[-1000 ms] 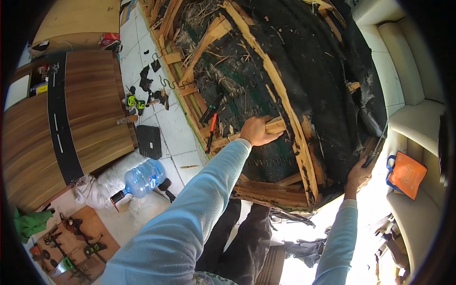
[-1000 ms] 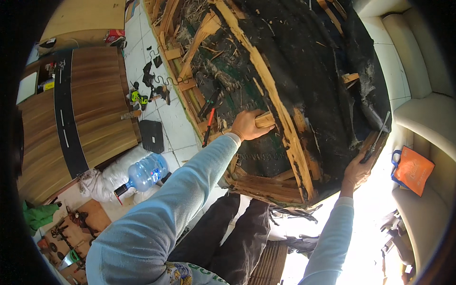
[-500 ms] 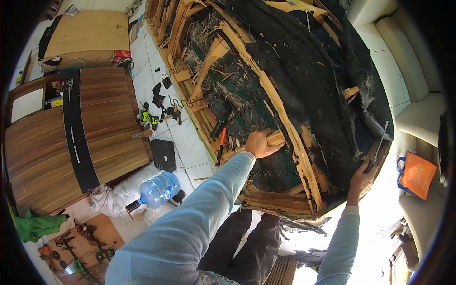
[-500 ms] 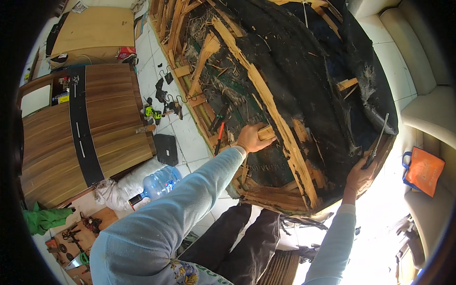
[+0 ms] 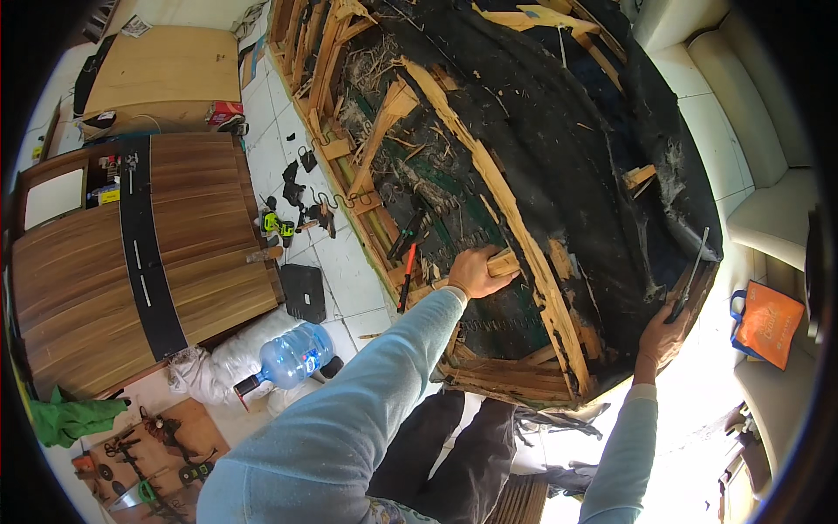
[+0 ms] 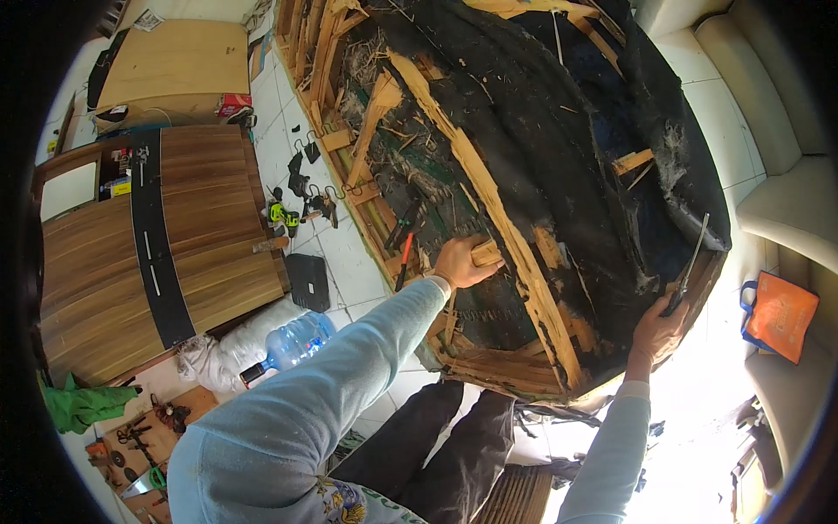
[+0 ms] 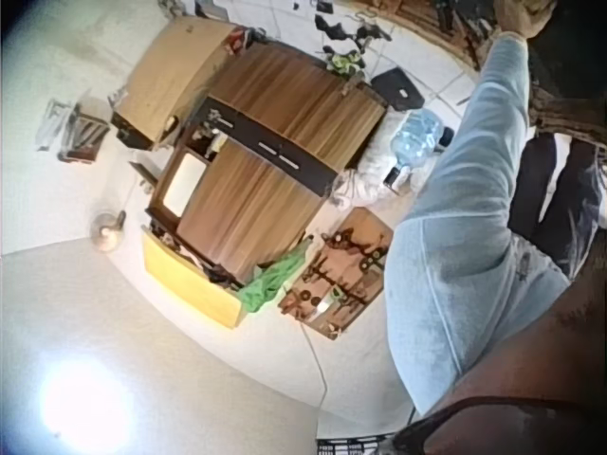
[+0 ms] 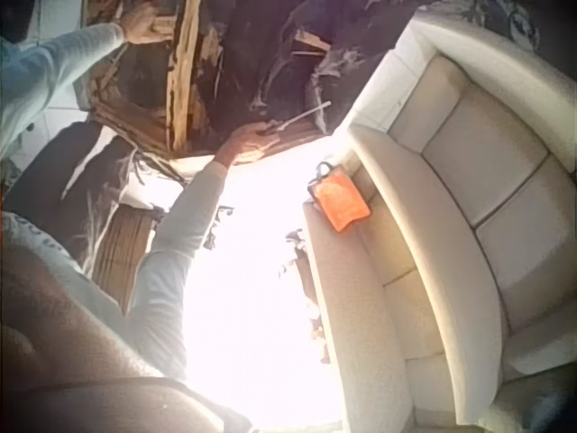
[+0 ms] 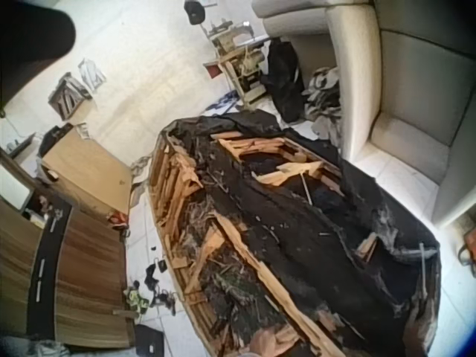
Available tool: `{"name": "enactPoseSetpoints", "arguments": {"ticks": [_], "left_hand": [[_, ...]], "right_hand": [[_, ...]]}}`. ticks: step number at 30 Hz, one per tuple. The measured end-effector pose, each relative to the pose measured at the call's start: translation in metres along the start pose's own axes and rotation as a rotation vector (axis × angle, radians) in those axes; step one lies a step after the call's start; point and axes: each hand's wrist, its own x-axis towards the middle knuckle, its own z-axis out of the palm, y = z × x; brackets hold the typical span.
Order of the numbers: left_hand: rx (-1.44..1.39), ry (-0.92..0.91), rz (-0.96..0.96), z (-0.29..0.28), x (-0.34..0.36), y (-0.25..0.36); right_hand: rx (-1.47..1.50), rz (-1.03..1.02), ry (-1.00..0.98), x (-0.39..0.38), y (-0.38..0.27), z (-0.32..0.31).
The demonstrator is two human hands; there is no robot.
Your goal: The person is sitting on the floor and using a screwdriver to pry and remove fabric and foam from the wooden frame of a sofa. They work methodically along the edge of the frame, detaching the upholstery material to expose the internal structure.
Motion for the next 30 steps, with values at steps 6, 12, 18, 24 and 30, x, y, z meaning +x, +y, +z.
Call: {"name": "enactPoseSetpoints", "arguments": {"ticks": [6, 12, 18, 24, 30], "left_hand": [[0.003, 0.009, 0.002, -0.001, -0.001, 0.001], [0.002, 0.009, 0.001, -0.001, -0.001, 0.001], [0.004, -0.031, -0.023, 0.001, -0.001, -0.002], [0.004, -0.007, -0.001, 0.002, -0.001, -0.002], [-0.017, 0.009, -0.009, 0.001, -0.001, 0.006]], "right_hand": [[-0.024, 0.034, -0.033, 0.000, 0.000, -0.001], [-0.011, 0.058, -0.061, 0.000, 0.004, 0.001], [0.010, 0.126, -0.147, 0.002, -0.010, -0.010], [0.031, 0.127, -0.167, 0.003, -0.015, -0.015], [-0.004, 0.092, -0.093, 0.005, -0.013, -0.011]]}}
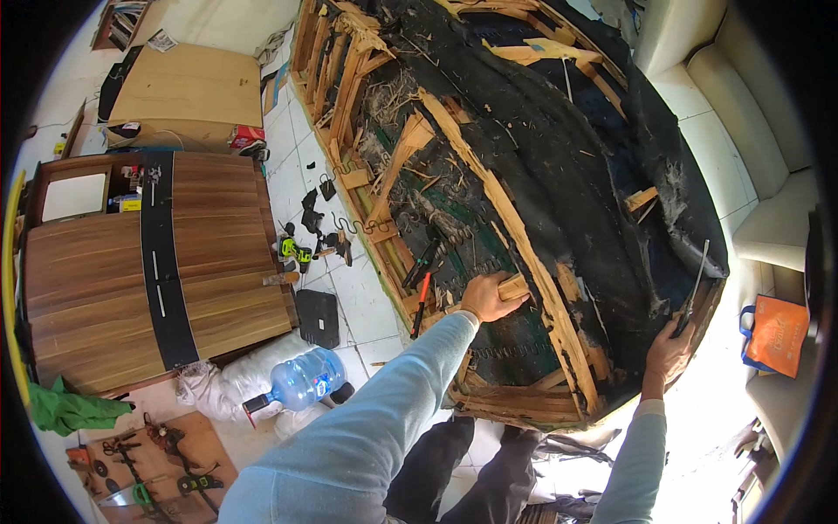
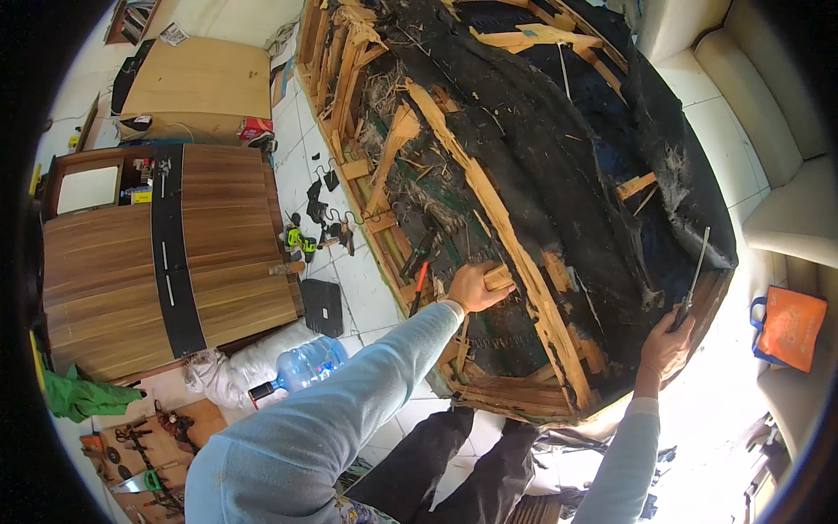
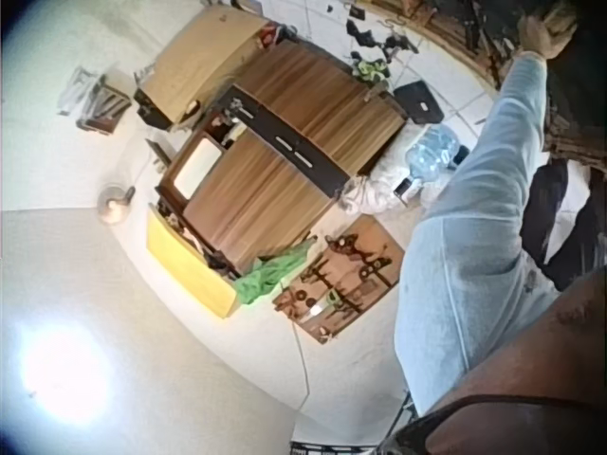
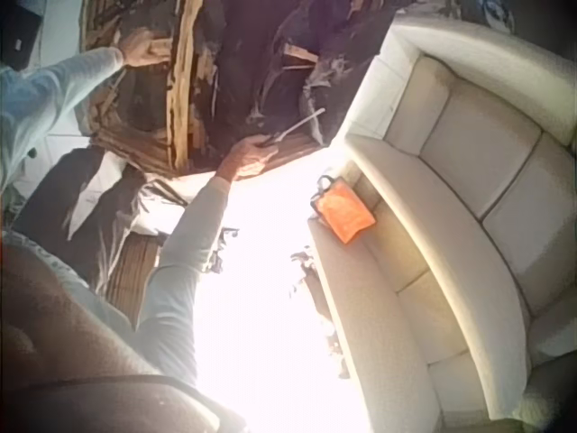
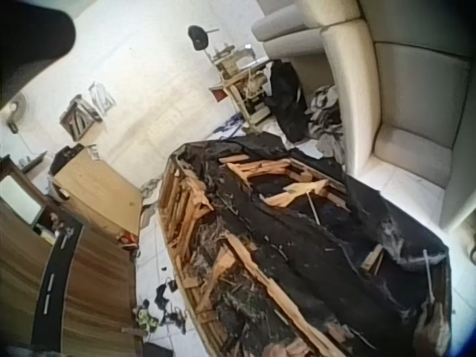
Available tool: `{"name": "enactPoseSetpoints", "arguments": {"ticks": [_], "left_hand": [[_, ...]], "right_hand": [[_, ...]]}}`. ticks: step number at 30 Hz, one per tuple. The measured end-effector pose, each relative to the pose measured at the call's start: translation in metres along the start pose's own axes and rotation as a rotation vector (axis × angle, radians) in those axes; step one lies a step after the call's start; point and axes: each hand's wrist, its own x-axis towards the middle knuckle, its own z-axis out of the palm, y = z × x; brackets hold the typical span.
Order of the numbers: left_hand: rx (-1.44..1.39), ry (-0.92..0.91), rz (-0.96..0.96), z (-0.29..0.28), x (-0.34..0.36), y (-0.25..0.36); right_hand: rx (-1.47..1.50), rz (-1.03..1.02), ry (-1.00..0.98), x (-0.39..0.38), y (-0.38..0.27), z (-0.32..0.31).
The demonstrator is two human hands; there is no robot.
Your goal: The person is sitting on the floor and using a screwdriver to pry and remove fabric and foam from the wooden frame of a sofa. They work methodically along the edge of the frame, detaching the upholstery material to expose the internal structure.
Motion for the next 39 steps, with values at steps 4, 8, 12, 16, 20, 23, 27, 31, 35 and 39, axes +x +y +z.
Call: {"name": "enactPoseSetpoints", "arguments": {"ticks": [4, 8, 12, 16, 20, 23, 27, 31, 35, 39], "left_hand": [[0.041, 0.018, 0.032, 0.000, 0.000, 0.000], [0.077, -0.045, -0.095, -0.002, -0.004, 0.001], [0.266, -0.065, -0.303, -0.008, -0.010, 0.027], [0.239, 0.017, -0.612, 0.000, -0.015, 0.056], [0.082, 0.179, -0.815, 0.026, -0.012, 0.057], [0.075, 0.171, -0.793, 0.034, -0.015, 0.041], [0.053, 0.121, -0.700, 0.029, -0.014, 0.036], [0.102, 0.092, -0.639, 0.022, -0.026, 0.038], [0.060, 0.215, -0.463, 0.045, -0.086, 0.068], [-0.072, 0.261, -0.551, 0.097, -0.209, 0.105]], "right_hand": [[0.018, -0.059, 0.085, -0.002, 0.003, 0.004], [-0.032, 0.008, -0.061, -0.001, -0.008, -0.008], [-0.027, -0.001, -0.115, -0.001, -0.006, -0.003], [0.027, 0.017, -0.168, -0.004, -0.018, -0.017], [0.023, 0.011, -0.159, -0.003, -0.017, -0.014], [0.007, -0.008, -0.143, -0.003, -0.018, -0.016], [-0.022, 0.025, -0.188, 0.003, -0.019, -0.016], [0.014, -0.008, -0.158, -0.001, -0.018, -0.011], [0.014, -0.001, -0.180, 0.003, -0.017, -0.017], [0.006, -0.015, -0.175, 0.001, -0.012, -0.013]]}}
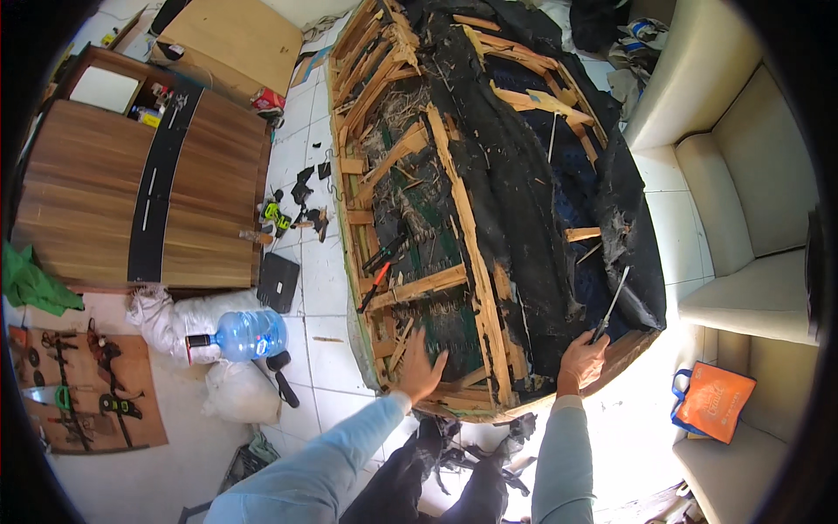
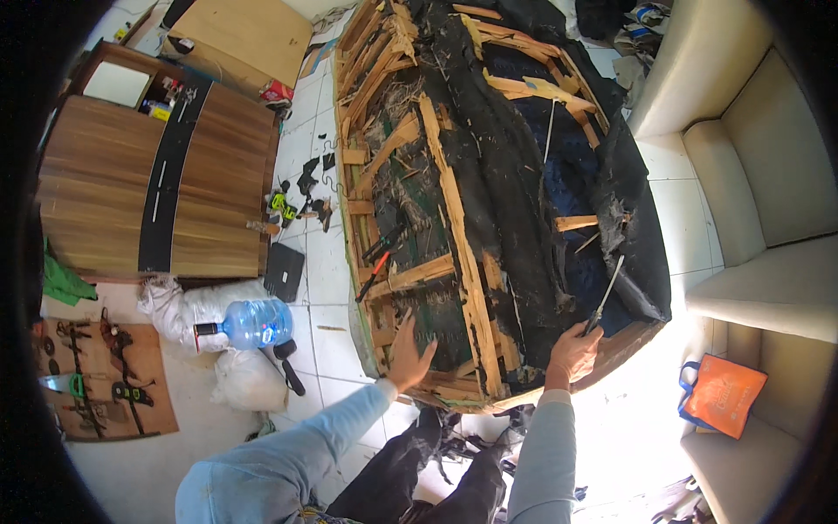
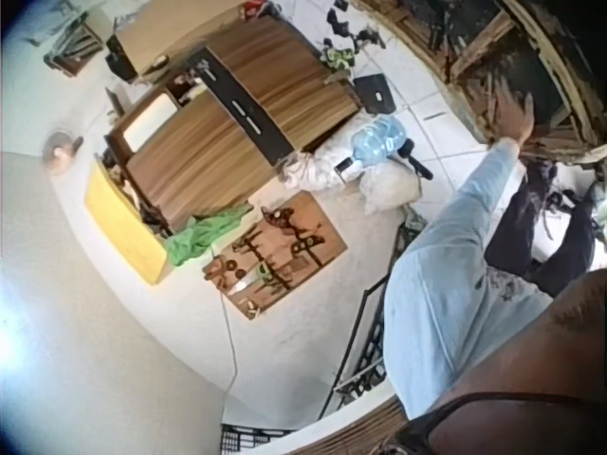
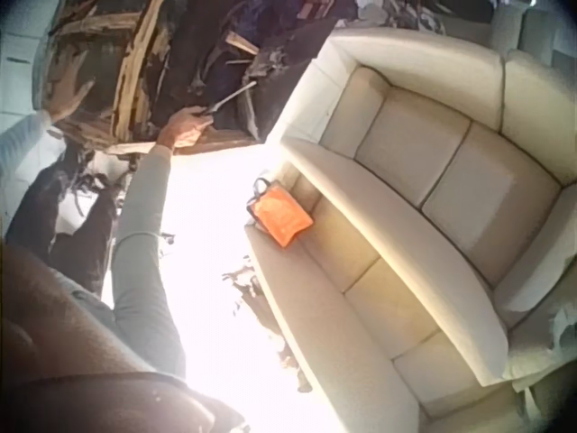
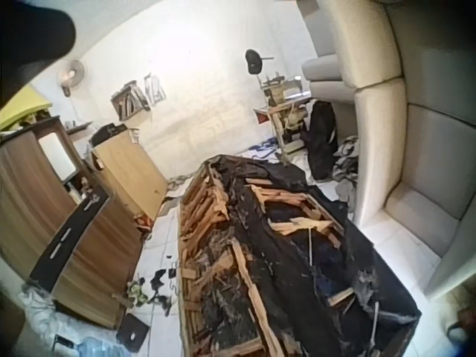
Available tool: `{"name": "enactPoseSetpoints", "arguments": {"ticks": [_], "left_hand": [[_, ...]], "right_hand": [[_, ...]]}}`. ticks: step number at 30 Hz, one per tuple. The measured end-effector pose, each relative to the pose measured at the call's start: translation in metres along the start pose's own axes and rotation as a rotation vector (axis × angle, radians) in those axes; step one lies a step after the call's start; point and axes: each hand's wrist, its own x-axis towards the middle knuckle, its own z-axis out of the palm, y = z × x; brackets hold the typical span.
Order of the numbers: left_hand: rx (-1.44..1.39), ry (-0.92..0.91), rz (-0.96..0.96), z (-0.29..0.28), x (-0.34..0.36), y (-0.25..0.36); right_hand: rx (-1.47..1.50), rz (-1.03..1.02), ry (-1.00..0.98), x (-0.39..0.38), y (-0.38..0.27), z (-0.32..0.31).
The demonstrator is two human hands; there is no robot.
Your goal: The person is sitting on the floor and using a screwdriver to pry and remove fabric and foam from the wooden frame of a sofa. They work methodically along the edge of the frame, detaching the upholstery material to expose the internal structure.
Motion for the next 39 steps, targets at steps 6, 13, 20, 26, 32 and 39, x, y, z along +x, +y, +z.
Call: {"name": "enactPoseSetpoints", "arguments": {"ticks": [6, 13, 20, 26, 32, 39], "left_hand": [[0.124, -0.505, -0.530, 0.041, -0.265, -0.086], [-0.879, -0.654, -0.904, 0.024, -0.317, 0.028], [-1.650, -0.481, -0.631, 0.066, -0.303, 0.049], [-1.758, -0.529, -0.700, 0.060, -0.374, -0.012], [-0.537, -0.457, -0.270, 0.050, -0.337, -0.143], [-0.408, -0.426, -0.324, -0.060, -0.272, -0.199]], "right_hand": [[0.096, 0.028, -0.077, -0.001, -0.009, -0.016], [0.449, -0.672, 0.119, -0.047, 0.025, -0.035], [0.392, -1.149, -0.723, -0.275, 0.168, -0.150], [-0.334, -1.383, -1.302, -0.320, 0.117, -0.266], [1.191, -1.633, -1.754, -0.401, -0.040, -0.475], [1.409, -2.045, -1.841, -0.548, -0.093, -0.547]]}}
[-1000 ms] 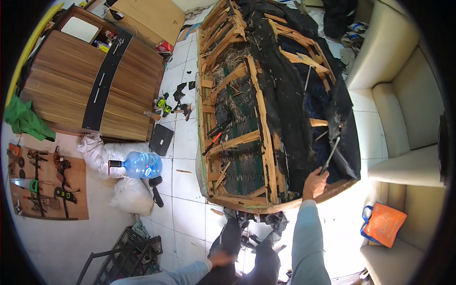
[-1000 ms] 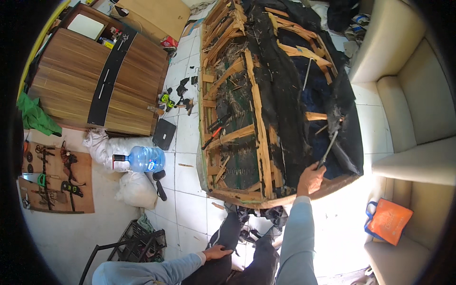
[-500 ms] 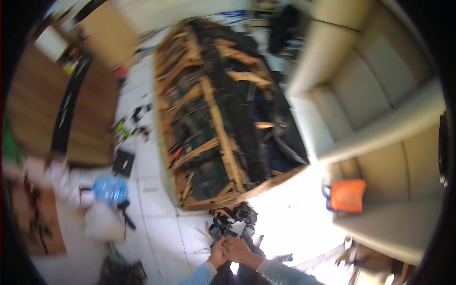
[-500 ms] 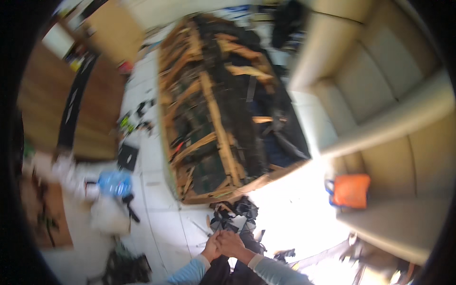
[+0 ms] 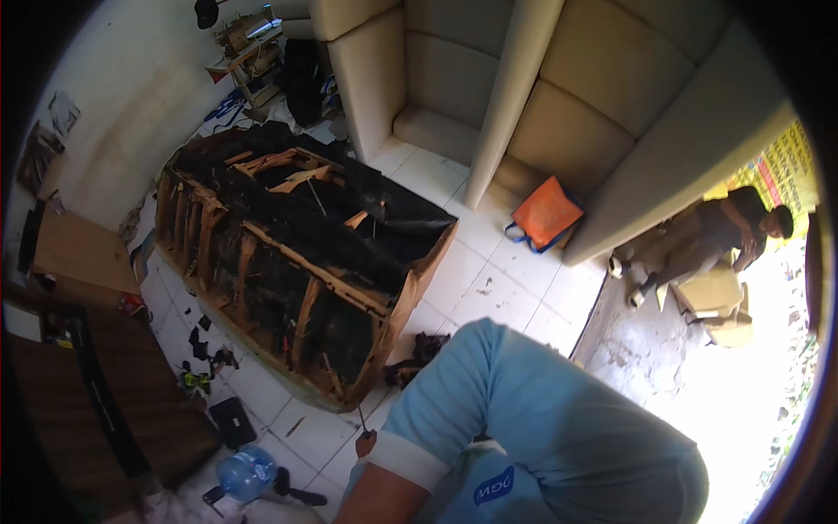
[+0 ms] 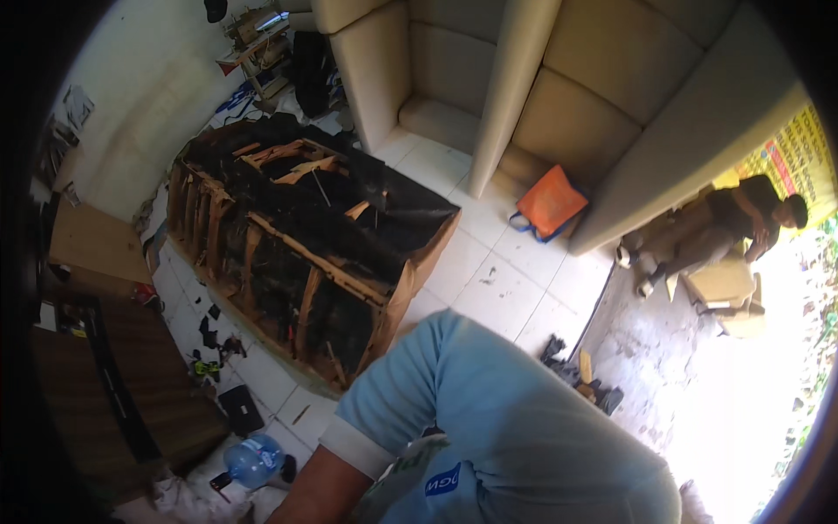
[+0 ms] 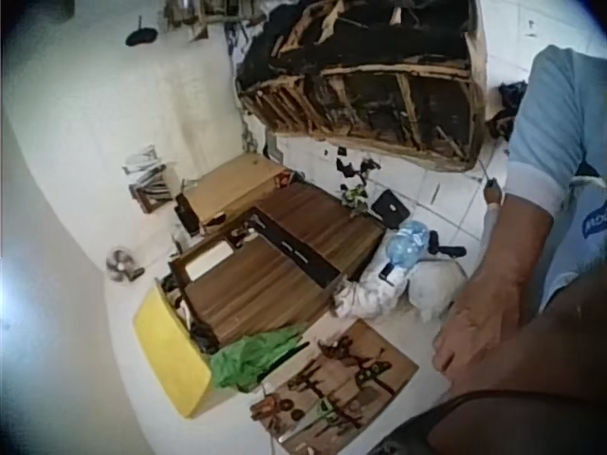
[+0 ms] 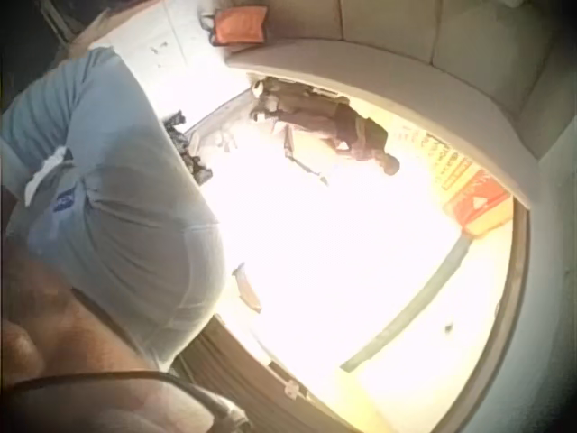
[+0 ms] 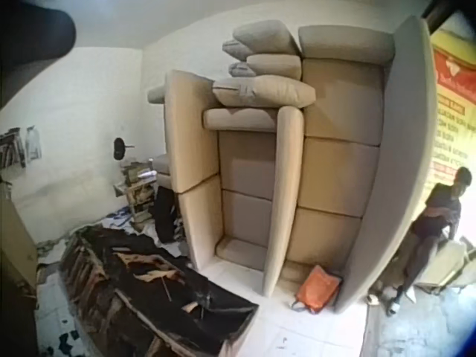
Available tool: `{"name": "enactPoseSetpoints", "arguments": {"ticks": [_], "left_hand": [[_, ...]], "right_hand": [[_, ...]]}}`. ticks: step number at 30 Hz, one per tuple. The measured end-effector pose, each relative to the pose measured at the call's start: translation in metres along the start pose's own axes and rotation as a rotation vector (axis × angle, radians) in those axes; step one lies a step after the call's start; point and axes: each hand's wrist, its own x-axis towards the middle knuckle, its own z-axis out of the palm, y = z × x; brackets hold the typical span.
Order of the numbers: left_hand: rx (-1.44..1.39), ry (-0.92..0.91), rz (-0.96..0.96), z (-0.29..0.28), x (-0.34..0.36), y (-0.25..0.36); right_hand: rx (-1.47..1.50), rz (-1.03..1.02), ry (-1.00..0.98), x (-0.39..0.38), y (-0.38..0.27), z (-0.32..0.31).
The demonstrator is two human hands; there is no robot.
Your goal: The person is sitting on the floor and using a screwdriver to pry and remove fabric and foam from the wooden frame of a sofa. They work methodically along the edge of the frame, detaching the upholstery material to expose the internal structure.
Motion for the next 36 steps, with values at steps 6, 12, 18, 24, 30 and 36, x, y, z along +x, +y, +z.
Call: {"name": "enactPoseSetpoints", "arguments": {"ticks": [6, 12, 18, 24, 30, 36], "left_hand": [[0.039, 0.116, 0.223, -0.057, -0.003, -0.015], [0.014, 0.151, 0.059, -0.045, -0.030, -0.022], [0.143, 0.033, 0.090, -0.011, -0.076, 0.027], [0.170, -0.219, 0.219, 0.042, -0.107, 0.079], [0.193, -0.683, 0.361, 0.182, -0.170, 0.203], [0.223, -1.145, 0.230, 0.337, -0.255, 0.223]], "right_hand": [[-0.007, -0.106, -0.033, 0.039, 0.011, 0.019], [0.040, -0.141, -0.088, 0.062, 0.021, 0.050], [-0.007, -0.138, -0.076, 0.063, 0.013, 0.064], [0.008, -0.127, -0.070, 0.062, 0.014, 0.064], [-0.171, -0.162, 0.041, 0.049, -0.007, 0.044], [-0.632, -0.135, 0.357, -0.021, -0.038, -0.012]]}}
